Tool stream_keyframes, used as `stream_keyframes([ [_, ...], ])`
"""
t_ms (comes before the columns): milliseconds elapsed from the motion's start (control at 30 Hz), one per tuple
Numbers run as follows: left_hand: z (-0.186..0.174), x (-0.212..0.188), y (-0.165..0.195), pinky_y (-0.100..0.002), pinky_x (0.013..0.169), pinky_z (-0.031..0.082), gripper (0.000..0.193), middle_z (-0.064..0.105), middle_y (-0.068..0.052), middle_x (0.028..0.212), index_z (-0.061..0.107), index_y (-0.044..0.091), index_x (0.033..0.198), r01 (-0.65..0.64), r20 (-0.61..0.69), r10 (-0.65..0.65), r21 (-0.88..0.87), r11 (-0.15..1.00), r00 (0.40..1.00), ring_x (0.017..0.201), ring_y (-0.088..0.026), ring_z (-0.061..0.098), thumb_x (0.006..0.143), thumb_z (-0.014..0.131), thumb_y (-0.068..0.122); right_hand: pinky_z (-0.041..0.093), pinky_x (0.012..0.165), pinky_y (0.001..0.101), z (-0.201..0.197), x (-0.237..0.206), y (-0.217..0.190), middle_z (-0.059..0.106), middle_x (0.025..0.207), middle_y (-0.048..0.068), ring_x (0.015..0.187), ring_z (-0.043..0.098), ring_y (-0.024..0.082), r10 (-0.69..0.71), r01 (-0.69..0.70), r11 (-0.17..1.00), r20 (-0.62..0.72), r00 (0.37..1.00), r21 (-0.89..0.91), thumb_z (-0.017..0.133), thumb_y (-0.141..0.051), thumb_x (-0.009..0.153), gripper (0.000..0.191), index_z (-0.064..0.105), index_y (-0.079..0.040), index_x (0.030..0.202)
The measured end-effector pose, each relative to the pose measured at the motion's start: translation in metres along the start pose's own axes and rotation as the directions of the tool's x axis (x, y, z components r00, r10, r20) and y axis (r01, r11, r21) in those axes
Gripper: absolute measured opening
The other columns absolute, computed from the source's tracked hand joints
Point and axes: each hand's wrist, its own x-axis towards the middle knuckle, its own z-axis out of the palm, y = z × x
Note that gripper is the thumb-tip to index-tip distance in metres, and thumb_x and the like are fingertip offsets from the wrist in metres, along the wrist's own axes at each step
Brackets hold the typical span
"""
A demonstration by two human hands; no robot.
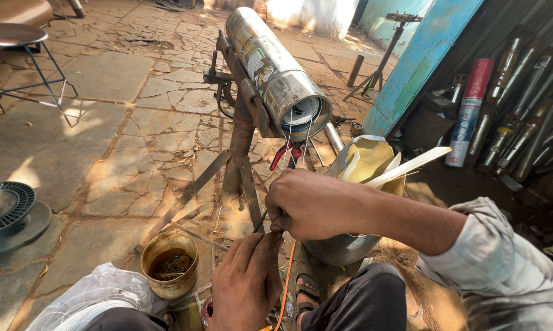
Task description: The person sits on the floor and wraps electrical tape around the ends of several wires. They use pliers to hold the wires and apply blue tape to insulate the connections.
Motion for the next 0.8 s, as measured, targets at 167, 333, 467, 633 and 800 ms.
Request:
stream_keyframes([
  [167, -0.016, 0.004, 0.006, -0.04, 0.068, 0.055, 0.017, 0.07, -0.011, 0.091, 0.071, 0.002, 0.099, 0.1, 0.065, -0.089, -0.189, 0.977, 0.994, 0.08, -0.03, 0.072, 0.082, 0.072, 0.001, 0.055, 0.101, 0.0421, 0.021, -0.036, 0.019, 0.065, 0.124, 0.017, 0.114, 0.069, 0.033, -0.569, 0.594, 0.804, -0.292, 0.769, -0.004, 0.068, -0.008, 0.085, 0.042, 0.065, 0.002, 0.126],
  [333, -0.019, 0.01, 0.01, -0.029, 0.059, 0.058, 0.013, 0.073, -0.011, 0.086, 0.07, -0.002, 0.099, 0.332, 0.229, -0.247, -0.508, 0.794, 0.942, 0.07, -0.017, 0.076, 0.086, 0.07, -0.003, 0.059, 0.102, 0.0389, 0.067, -0.038, 0.054, 0.064, 0.128, 0.013, 0.115, 0.07, 0.029, -0.742, 0.53, 0.669, -0.421, 0.522, -0.521, 0.068, -0.014, 0.094, 0.034, 0.066, -0.005, 0.127],
  [467, -0.014, 0.012, 0.014, -0.026, 0.051, 0.052, 0.008, 0.075, -0.01, 0.077, 0.075, -0.003, 0.093, 0.508, 0.313, -0.401, -0.49, 0.708, 0.861, 0.059, -0.01, 0.07, 0.085, 0.076, 0.0, 0.061, 0.107, 0.0447, 0.084, -0.04, 0.059, 0.068, 0.127, 0.011, 0.118, 0.07, 0.026, -0.825, 0.515, 0.564, -0.473, 0.311, -0.645, 0.067, -0.016, 0.101, 0.028, 0.073, -0.002, 0.125],
  [633, -0.015, 0.011, 0.014, -0.023, 0.052, 0.052, 0.01, 0.076, -0.006, 0.082, 0.08, -0.001, 0.092, 0.524, 0.375, -0.368, -0.553, 0.648, 0.851, 0.065, -0.008, 0.071, 0.084, 0.076, 0.0, 0.058, 0.107, 0.0449, 0.116, -0.053, 0.064, 0.074, 0.119, 0.007, 0.116, 0.07, 0.025, -0.697, 0.457, 0.703, -0.657, 0.288, -0.545, 0.069, -0.02, 0.096, 0.026, 0.078, -0.005, 0.116],
  [800, -0.011, 0.007, 0.009, -0.022, 0.056, 0.051, 0.008, 0.074, -0.009, 0.083, 0.081, -0.004, 0.093, 0.518, 0.399, -0.331, -0.627, 0.582, 0.855, 0.069, -0.008, 0.069, 0.086, 0.077, -0.001, 0.062, 0.105, 0.0451, 0.173, -0.047, 0.067, 0.074, 0.105, 0.004, 0.107, 0.071, 0.023, -0.37, 0.404, 0.876, -0.904, 0.212, -0.264, 0.075, -0.011, 0.087, 0.017, 0.079, -0.009, 0.104],
])
